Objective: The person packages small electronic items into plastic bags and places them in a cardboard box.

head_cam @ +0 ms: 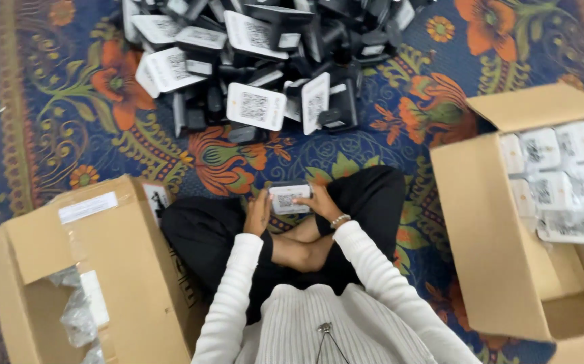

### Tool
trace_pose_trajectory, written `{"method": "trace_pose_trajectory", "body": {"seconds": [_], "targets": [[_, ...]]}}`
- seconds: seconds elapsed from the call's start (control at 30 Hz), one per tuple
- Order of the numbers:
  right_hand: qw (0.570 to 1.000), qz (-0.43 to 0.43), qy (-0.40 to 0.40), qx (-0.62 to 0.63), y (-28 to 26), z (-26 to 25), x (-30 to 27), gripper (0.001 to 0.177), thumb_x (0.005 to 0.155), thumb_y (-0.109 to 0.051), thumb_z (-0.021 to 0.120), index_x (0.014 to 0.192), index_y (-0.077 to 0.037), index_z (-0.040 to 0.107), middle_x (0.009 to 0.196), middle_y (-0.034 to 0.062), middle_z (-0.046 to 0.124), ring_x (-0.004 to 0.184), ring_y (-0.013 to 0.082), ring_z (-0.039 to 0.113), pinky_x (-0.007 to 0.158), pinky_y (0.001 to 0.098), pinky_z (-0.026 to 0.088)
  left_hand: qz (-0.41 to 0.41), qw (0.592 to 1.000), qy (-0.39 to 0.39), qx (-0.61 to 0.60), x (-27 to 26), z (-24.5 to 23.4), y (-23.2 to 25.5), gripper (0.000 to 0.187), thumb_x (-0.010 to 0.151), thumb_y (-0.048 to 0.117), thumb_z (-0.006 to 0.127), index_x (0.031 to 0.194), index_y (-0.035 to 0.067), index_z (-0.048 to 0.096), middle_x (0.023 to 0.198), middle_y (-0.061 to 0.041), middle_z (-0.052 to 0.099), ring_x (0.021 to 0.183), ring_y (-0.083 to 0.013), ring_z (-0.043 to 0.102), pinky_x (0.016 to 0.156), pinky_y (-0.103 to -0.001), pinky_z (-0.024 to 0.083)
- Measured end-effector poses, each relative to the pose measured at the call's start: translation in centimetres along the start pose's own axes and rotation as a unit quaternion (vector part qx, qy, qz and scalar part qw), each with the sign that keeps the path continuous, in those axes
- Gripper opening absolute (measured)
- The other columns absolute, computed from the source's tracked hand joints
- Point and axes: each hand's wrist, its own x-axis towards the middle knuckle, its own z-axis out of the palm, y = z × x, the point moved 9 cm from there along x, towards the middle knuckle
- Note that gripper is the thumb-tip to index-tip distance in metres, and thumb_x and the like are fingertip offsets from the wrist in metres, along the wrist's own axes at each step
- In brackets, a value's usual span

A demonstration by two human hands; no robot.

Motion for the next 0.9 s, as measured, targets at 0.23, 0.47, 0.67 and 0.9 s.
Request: {"method": "trace_pose_trajectory", "body": {"seconds": [0.23, 0.47, 0.67, 0.9], "targets": [[0.99, 0.018, 0.118, -0.077, -8.3, -11.4, -4.3, 0.05, 0.083, -0.025, 0.086, 0.121, 0.002, 0.066, 0.101, 0.0145, 0.077, 0.092, 0.0154, 0.072, 0.081, 0.0326, 0.058, 0.1, 0.992, -0.044, -0.071, 2.9, -1.1, 18.1, 0.032, 0.109, 0.021, 0.053, 0.135, 0.004, 0.059, 0.117, -0.029, 0.07, 0.11, -0.0447, 0.069, 0.089, -0.048, 0.054], [0.92, -0.031, 0.383, -0.071, -14.6, -30.1, -19.4, 0.049, 0.087, -0.017, 0.085, 0.128, 0.0, 0.066, 0.108, 0.0067, 0.076, 0.098, 0.0113, 0.069, 0.088, 0.0297, 0.056, 0.273, 0.941, -0.185, -0.079, 0.8, 8.9, 33.3, 0.063, 0.105, 0.021, 0.058, 0.158, -0.001, 0.031, 0.151, -0.031, 0.049, 0.136, -0.0474, 0.05, 0.112, -0.048, 0.041], [0.785, -0.004, 0.607, -0.125, -15.2, -42.6, -40.1, 0.035, 0.093, -0.009, 0.085, 0.121, 0.003, 0.069, 0.109, 0.0066, 0.074, 0.095, 0.0115, 0.067, 0.085, 0.0278, 0.055, 0.328, 0.876, -0.354, 0.009, -5.1, 22.2, 30.3, 0.076, 0.1, 0.026, 0.062, 0.16, 0.0, 0.024, 0.154, -0.026, 0.043, 0.145, -0.0415, 0.039, 0.118, -0.052, 0.029], [0.783, 0.081, 0.603, -0.129, -8.5, -49.1, -52.1, 0.039, 0.093, -0.007, 0.082, 0.127, 0.003, 0.066, 0.116, 0.0087, 0.074, 0.103, 0.013, 0.07, 0.092, 0.0289, 0.056, 0.405, 0.816, -0.346, 0.224, -8.9, 26.9, 27.1, 0.073, 0.094, 0.035, 0.063, 0.154, 0.005, 0.036, 0.163, -0.009, 0.032, 0.154, -0.031, 0.021, 0.123, -0.057, 0.013]]}}
